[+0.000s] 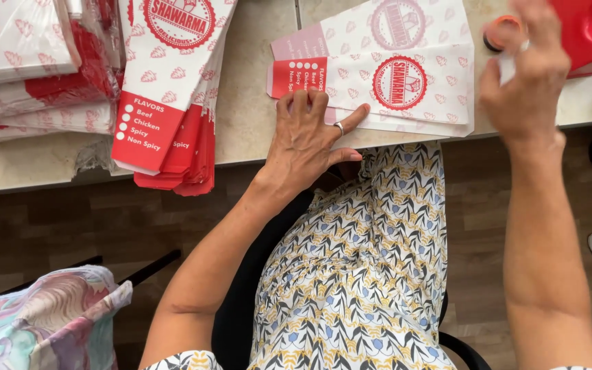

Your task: Folding printed paper sheets into shawarma bags at a workstation.

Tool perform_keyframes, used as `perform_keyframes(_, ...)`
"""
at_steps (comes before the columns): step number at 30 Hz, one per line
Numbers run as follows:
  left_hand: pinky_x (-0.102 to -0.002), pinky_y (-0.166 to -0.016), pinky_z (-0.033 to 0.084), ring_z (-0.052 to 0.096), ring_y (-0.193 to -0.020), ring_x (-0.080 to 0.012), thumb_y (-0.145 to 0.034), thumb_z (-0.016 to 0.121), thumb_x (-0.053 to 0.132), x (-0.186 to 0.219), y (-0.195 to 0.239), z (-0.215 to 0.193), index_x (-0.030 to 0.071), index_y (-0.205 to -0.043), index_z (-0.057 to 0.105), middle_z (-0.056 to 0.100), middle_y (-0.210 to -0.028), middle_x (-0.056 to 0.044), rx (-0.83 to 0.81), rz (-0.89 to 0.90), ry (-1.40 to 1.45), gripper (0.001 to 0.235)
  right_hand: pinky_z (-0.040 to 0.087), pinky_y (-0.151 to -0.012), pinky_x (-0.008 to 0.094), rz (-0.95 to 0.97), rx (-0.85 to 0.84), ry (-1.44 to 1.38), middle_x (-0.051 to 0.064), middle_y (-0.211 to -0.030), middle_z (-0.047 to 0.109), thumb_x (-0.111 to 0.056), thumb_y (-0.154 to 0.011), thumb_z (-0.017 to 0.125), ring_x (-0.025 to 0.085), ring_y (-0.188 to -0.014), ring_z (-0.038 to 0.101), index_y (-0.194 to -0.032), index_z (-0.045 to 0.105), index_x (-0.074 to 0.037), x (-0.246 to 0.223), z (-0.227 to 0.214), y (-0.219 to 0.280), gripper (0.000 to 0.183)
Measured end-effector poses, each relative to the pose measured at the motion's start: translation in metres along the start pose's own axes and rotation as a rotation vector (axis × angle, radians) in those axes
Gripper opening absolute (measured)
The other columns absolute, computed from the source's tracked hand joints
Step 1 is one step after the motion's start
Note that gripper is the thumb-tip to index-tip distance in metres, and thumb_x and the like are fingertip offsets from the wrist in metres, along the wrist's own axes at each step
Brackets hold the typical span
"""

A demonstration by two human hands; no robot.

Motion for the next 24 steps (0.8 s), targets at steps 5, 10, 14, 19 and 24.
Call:
perform_keyframes(5, -0.044, -0.082, 0.040, 0.042, -0.099, -0.0295, -0.090, 0.022, 0.089, 0.001, 0.002, -0.003, 0.048, -0.149, 0.043, 0.043, -0.112, -0.012, 0.019, -0.009, 0.020, 0.075, 0.056, -0.098, 0.048, -0.076, -0.049, -0.203, 0.022, -0.114, 0.077, 0.012, -0.098, 0.088, 0.039, -0.109, 0.071, -0.105, 0.080, 0.006, -0.066, -0.009, 0.027, 0.012)
perform_keyframes(10, -0.044, -0.080, 0.041, 0.042, -0.101, -0.0305, -0.092, 0.030, 0.087, -0.003, 0.002, -0.005, 0.048, -0.149, 0.045, 0.042, -0.116, -0.013, 0.037, -0.017, 0.023, 0.071, 0.055, -0.096, 0.046, -0.085, -0.010, -0.192, 0.018, -0.105, 0.077, 0.013, -0.101, 0.085, 0.036, -0.106, 0.072, -0.099, 0.078, 0.006, -0.066, -0.006, 0.035, 0.011)
perform_keyframes(14, -0.045, -0.082, 0.043, 0.042, -0.099, -0.0305, -0.096, 0.025, 0.081, -0.006, 0.003, -0.007, 0.046, -0.147, 0.052, 0.042, -0.118, -0.013, 0.063, -0.040, 0.119, 0.068, 0.055, -0.092, 0.047, -0.142, -0.009, -0.125, 0.017, -0.106, 0.077, 0.011, -0.103, 0.085, 0.036, -0.104, 0.073, -0.100, 0.076, 0.005, -0.073, -0.008, 0.037, 0.011)
perform_keyframes(19, -0.049, -0.085, 0.045, 0.041, -0.107, -0.0347, -0.095, 0.021, 0.081, -0.006, 0.002, -0.002, 0.045, -0.146, 0.053, 0.032, -0.131, -0.013, 0.042, -0.047, 0.158, 0.071, 0.052, -0.086, 0.046, -0.176, 0.019, -0.099, 0.016, -0.104, 0.076, 0.010, -0.104, 0.084, 0.036, -0.101, 0.073, -0.101, 0.073, 0.004, -0.074, -0.008, 0.038, 0.012)
perform_keyframes(24, -0.050, -0.095, 0.042, 0.037, -0.119, -0.0395, -0.094, 0.037, 0.088, -0.004, 0.005, 0.015, 0.047, -0.148, 0.051, 0.030, -0.142, -0.011, 0.047, -0.032, 0.103, 0.070, 0.051, -0.087, 0.046, -0.173, 0.006, -0.086, 0.016, -0.105, 0.076, 0.008, -0.103, 0.084, 0.034, -0.100, 0.071, -0.102, 0.074, 0.003, -0.073, -0.008, 0.039, 0.011)
Point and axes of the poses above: each hand's wrist, its own y-axis away from the middle knuckle, its own z-axis out of the palm, x = y × z, the point moved 9 cm from there along -y, towards the middle knuckle
